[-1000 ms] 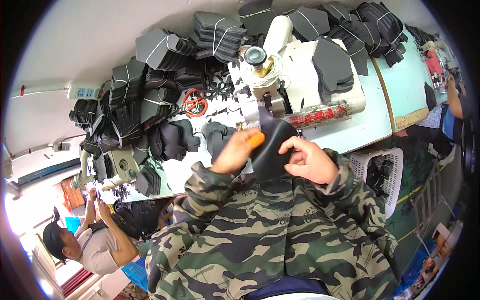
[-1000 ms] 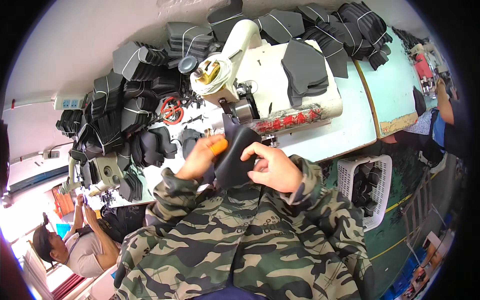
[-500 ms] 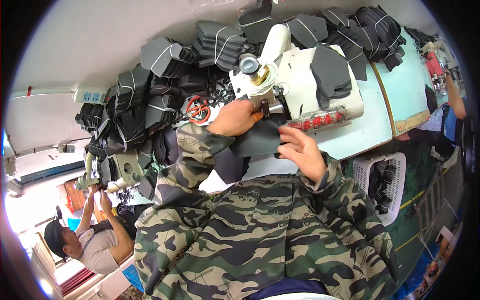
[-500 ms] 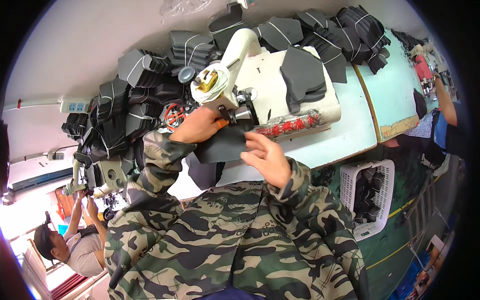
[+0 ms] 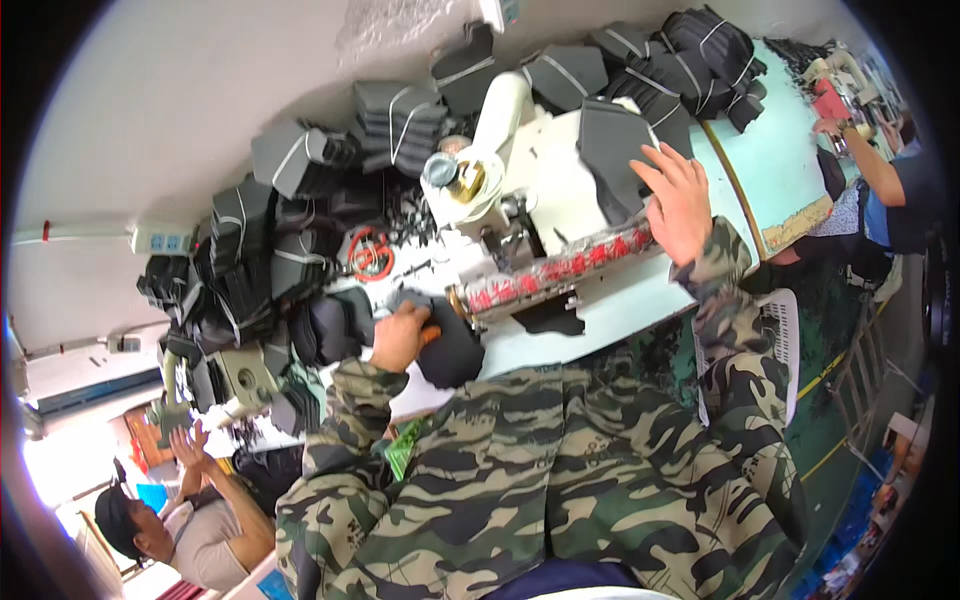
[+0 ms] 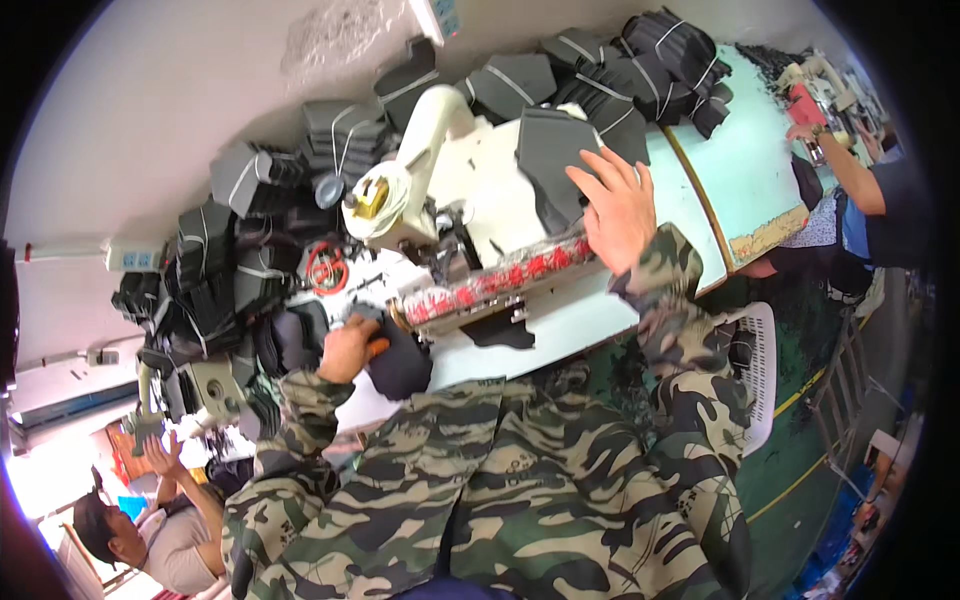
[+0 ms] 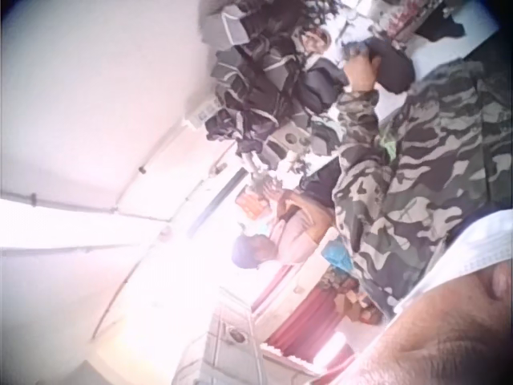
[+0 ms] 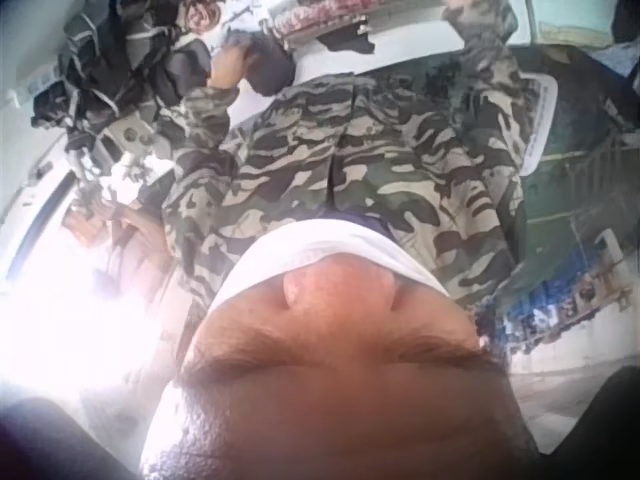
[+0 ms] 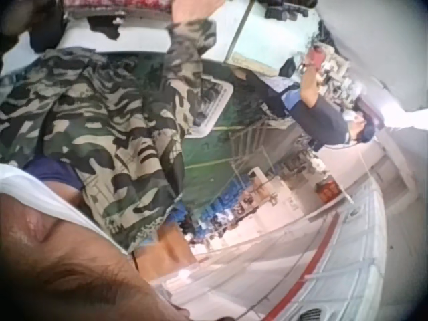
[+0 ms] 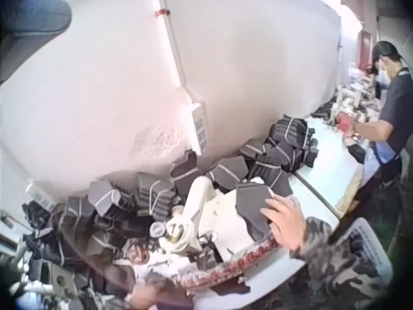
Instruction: Skiving the edges of leather shoe components using a skiving machine to thin the material for subsequent assembly.
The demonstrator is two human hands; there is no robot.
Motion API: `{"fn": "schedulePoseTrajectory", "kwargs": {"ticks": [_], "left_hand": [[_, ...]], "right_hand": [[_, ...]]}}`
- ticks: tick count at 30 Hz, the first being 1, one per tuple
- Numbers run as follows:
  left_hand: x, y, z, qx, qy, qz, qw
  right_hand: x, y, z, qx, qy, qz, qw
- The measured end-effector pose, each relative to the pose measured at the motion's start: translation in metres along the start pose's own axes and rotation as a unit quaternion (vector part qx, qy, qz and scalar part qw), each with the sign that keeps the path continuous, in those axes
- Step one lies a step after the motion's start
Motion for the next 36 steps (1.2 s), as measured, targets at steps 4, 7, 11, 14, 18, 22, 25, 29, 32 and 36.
{"fn": "schedulePoseTrajectory", "kwargs": {"ticks": [4,7,11,14,18,22,25,29,32,36], "left_hand": [[0.008,-0.005,-0.007,0.042,0.01,-0.041,0.998],[0.036,-0.009,-0.028,-0.087,0.028,-0.041,0.995],[0.093,-0.002,-0.087,-0.095,-0.292,0.183,0.934],[0.089,0.024,-0.077,0.075,-0.325,0.215,0.918],[0.095,0.039,-0.076,0.037,-0.233,0.148,0.96],[0.101,0.072,-0.098,-0.072,-0.19,0.166,0.965],[0.091,0.092,-0.104,-0.104,-0.215,0.151,0.959],[0.09,0.074,-0.097,-0.032,-0.174,0.092,0.98],[0.081,0.05,-0.104,0.007,-0.133,-0.004,0.991],[0.058,-0.017,-0.111,0.119,-0.625,0.36,0.682]], "right_hand": [[0.004,-0.019,0.087,-0.097,0.446,0.034,0.889],[-0.021,-0.031,0.139,-0.018,0.675,0.196,0.711],[-0.046,-0.037,0.156,-0.031,0.689,0.257,0.677],[-0.045,-0.027,0.152,-0.228,0.634,0.157,0.722],[-0.055,-0.025,0.161,-0.224,0.635,0.118,0.73],[-0.026,-0.037,0.16,-0.223,0.599,0.081,0.765],[-0.003,-0.024,0.136,-0.132,0.478,0.051,0.867],[0.003,0.056,0.11,0.058,0.26,0.099,0.959],[0.022,0.061,0.082,0.047,0.227,0.072,0.97],[0.004,-0.007,0.107,-0.17,0.658,0.043,0.733]]}}
Point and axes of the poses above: each hand's wrist, its own y-axis towards the middle knuckle, its own x-axis out of the back of the hand, z = x × y, the point moved 3 cm from there along y, towards the middle knuckle, and after that the axes turned 12 degrees about x, right-handed, at the moved point
